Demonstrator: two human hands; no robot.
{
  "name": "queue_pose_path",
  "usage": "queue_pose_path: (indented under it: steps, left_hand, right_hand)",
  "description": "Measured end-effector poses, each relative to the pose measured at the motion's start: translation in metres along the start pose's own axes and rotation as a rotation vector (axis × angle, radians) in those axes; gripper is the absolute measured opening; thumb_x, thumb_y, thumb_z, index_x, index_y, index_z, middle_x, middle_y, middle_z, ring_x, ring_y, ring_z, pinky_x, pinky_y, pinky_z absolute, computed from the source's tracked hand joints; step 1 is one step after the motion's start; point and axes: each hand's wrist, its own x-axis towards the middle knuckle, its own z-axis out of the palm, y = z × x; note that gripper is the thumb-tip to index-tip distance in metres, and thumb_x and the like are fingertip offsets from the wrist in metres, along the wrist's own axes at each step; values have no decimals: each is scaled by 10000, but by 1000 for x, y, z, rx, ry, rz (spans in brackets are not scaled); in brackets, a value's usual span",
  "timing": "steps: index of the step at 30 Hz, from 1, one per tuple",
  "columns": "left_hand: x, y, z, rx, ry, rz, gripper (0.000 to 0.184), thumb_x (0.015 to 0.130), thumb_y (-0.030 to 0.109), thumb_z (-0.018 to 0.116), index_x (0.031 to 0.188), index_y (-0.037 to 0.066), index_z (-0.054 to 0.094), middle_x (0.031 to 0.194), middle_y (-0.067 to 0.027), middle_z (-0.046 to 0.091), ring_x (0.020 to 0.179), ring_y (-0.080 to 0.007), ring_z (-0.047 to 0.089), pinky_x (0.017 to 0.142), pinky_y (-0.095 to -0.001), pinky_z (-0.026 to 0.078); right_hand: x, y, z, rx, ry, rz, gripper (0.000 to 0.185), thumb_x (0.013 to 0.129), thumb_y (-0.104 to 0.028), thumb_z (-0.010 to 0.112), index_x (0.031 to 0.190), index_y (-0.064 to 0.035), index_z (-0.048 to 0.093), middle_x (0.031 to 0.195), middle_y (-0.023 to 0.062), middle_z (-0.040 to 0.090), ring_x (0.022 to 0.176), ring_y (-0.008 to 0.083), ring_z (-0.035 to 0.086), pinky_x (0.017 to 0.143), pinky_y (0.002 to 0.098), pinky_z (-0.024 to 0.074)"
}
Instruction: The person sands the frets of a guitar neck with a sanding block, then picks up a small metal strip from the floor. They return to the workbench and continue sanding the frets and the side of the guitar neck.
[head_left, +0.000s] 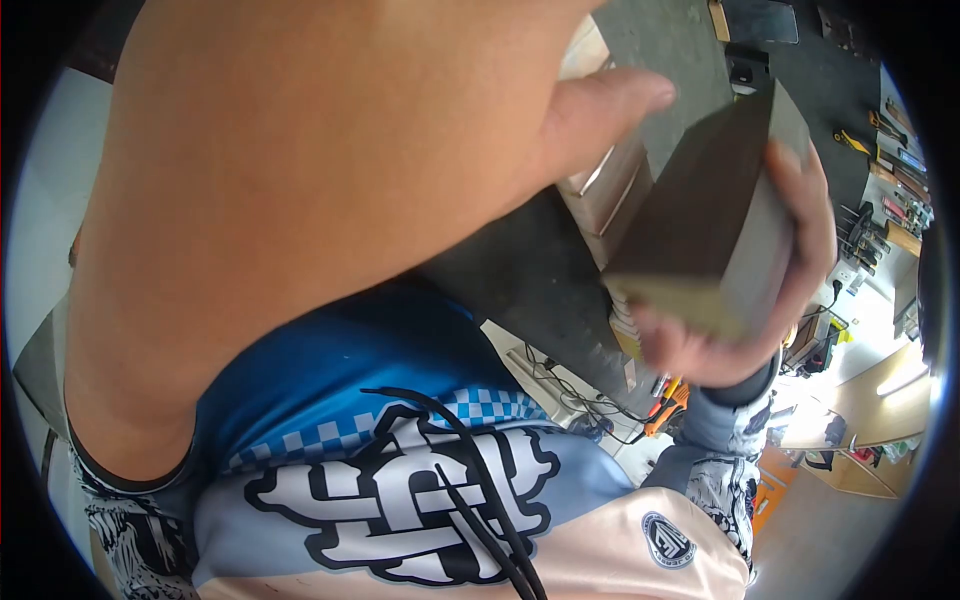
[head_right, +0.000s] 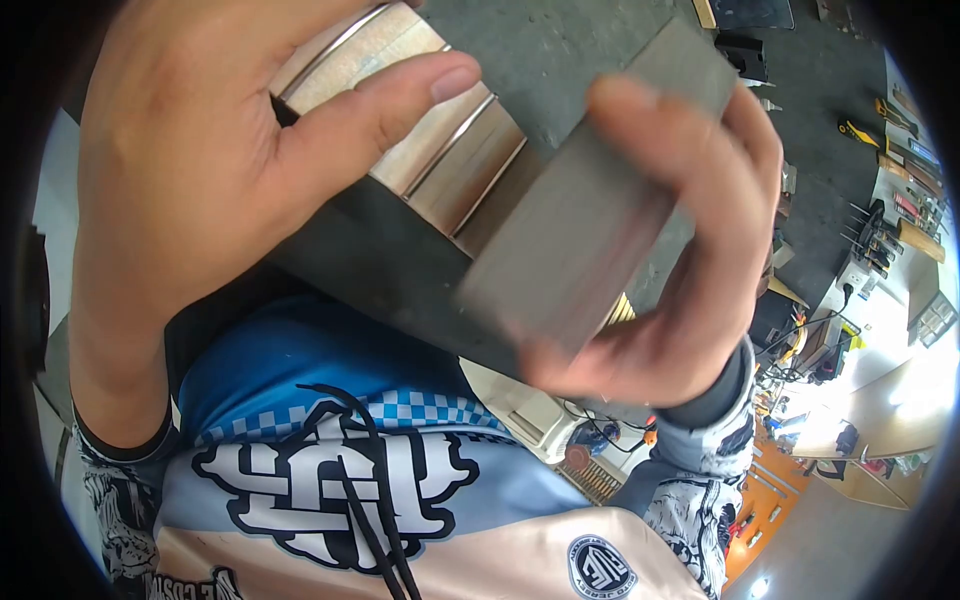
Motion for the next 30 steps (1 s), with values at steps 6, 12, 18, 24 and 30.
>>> queue_pose_path:
  steps: [6, 12, 18, 24, 30]
  left_hand:
    - [-2, -1, -1, 1, 0, -4, 428, 875, 343, 793, 1166, 38, 715, 1139, -136, 696, 1127, -305, 641, 996, -433, 456]
    - [-2, -4, -3, 3, -7, -25, 429, 874, 339, 794, 1169, 38, 714, 1141, -136, 696, 1126, -304, 641, 995, -431, 457]
    - [-5, 0, -12, 22, -13, -47, 429, 874, 335, 795, 1172, 38, 712, 1143, -136, 696, 1125, -303, 642, 993, -428, 458]
    - [-13, 2, -27, 38, -53, -64, 430, 873, 331, 796, 1176, 38, 711, 1145, -136, 696, 1124, -302, 642, 992, -426, 460]
    - [-18, 3, -37, 27, -72, -74, 430, 873, 327, 797, 1179, 37, 710, 1148, -136, 696, 1123, -301, 643, 990, -424, 461]
  right_hand:
    - [-3, -3, 7, 82, 47, 1, 1049, 781, -410, 854, 1538, 29, 273, 1490, 218, 414, 1318, 315, 513, 1085, 424, 441]
    - [-5, 4, 9, 127, 79, -18, 1043, 790, -416, 863, 1537, 17, 277, 1483, 224, 410, 1304, 308, 515, 1086, 426, 434]
    - [-6, 1, 2, 38, 44, 113, 1072, 767, -440, 875, 1531, 6, 270, 1478, 261, 406, 1323, 351, 507, 1090, 443, 443]
    - [-16, 6, 2, 129, 90, 171, 1101, 769, -471, 868, 1544, -5, 241, 1490, 272, 391, 1326, 359, 506, 1086, 460, 454]
    - [-15, -6, 5, 155, 107, 123, 1142, 767, -504, 871, 1555, 6, 221, 1461, 251, 435, 1291, 332, 532, 1068, 442, 466]
